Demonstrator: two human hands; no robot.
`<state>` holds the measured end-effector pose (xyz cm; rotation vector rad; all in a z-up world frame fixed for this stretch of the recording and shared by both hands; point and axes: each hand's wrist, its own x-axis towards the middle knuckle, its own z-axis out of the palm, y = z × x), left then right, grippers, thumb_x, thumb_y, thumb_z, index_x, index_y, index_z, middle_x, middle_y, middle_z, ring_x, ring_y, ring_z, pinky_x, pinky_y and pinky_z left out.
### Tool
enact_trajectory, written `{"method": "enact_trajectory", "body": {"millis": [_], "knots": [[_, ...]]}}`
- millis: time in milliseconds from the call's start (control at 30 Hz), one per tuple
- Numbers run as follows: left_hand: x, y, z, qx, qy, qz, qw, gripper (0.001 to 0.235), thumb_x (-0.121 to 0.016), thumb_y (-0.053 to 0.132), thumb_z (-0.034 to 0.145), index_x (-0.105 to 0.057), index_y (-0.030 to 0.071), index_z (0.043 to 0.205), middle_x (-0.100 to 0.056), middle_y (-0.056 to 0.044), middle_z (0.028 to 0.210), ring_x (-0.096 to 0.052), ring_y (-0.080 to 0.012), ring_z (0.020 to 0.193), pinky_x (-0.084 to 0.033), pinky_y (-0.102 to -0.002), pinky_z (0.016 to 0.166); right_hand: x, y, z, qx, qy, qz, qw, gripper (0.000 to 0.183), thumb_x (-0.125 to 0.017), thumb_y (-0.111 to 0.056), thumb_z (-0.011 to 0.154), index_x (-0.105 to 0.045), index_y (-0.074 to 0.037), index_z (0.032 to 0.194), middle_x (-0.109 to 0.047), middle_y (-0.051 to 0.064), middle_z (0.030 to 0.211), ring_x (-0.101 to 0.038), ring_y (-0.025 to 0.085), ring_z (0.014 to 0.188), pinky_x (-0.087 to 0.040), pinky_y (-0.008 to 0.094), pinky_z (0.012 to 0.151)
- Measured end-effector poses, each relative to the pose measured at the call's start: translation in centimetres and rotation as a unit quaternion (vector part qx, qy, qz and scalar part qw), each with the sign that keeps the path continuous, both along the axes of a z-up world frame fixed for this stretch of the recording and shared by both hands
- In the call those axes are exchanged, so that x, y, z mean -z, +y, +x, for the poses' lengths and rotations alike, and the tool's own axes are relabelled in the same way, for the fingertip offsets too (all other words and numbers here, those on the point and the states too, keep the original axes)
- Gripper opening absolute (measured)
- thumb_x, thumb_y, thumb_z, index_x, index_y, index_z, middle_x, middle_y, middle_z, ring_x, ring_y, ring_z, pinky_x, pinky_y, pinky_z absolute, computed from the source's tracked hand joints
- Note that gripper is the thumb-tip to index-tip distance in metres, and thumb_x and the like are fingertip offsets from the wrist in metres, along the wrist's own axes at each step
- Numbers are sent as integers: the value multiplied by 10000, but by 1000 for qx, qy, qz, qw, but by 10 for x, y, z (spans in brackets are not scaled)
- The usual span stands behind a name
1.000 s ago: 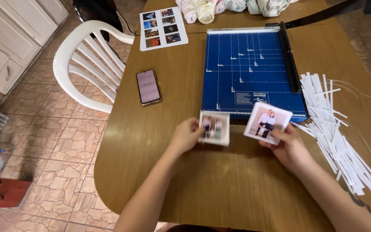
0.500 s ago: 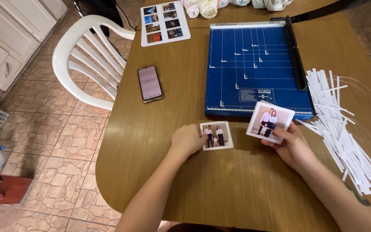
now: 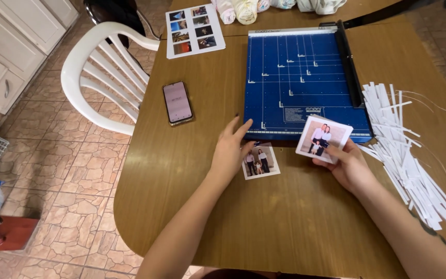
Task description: The person uses a paper trimmer to cut the white borders off several printed photographs. After trimming, the person gathers the photos and sorts them into two separate piles on the table.
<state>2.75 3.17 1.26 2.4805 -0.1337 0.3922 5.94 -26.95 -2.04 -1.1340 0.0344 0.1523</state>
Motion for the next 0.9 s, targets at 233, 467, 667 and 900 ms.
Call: {"method": "enact_trajectory", "body": {"millis": [233, 467, 667, 900], "knots": [[46, 3, 50, 12, -27, -39, 999, 484, -719, 103, 959, -621, 145, 1430, -683, -242, 1292, -687, -340, 1166, -578, -395, 978, 13, 1, 35, 0, -11, -12, 1000, 477, -642, 27, 906, -506, -21, 1361, -671, 152, 1202, -718, 372, 986, -631, 579, 772], [68, 13, 110, 7, -34, -57, 998, 501, -735, 151, 957, -608, 194, 1440, -679, -166, 1336, -678, -271, 1207, -560, -350, 1009, 28, -1, 84, -27, -51, -4, 998, 484, -664, 22, 908, -497, -18, 1360, -673, 161, 1207, -715, 369, 1011, -641, 562, 792], [82, 9, 165, 15, -62, -49, 997, 501, -755, 146, 952, -612, 188, 1431, -693, -126, 1322, -691, -219, 1187, -573, -326, 1008, 26, -3, 125, -10, -67, -2, 998, 463, -688, -2, 927, -503, -30, 1351, -675, 144, 1192, -732, 358, 995, -657, 552, 780], [38, -12, 93, -11, -34, 117, 993, 754, -626, 343, 978, -299, 92, 1609, -446, -356, 1489, -443, -576, 1366, -451, -630, 1114, 11, 0, 123, 10, -47, 7, 999, 470, -695, -47, 945, -491, -62, 1368, -659, 97, 1197, -737, 315, 1008, -668, 543, 808]]}}
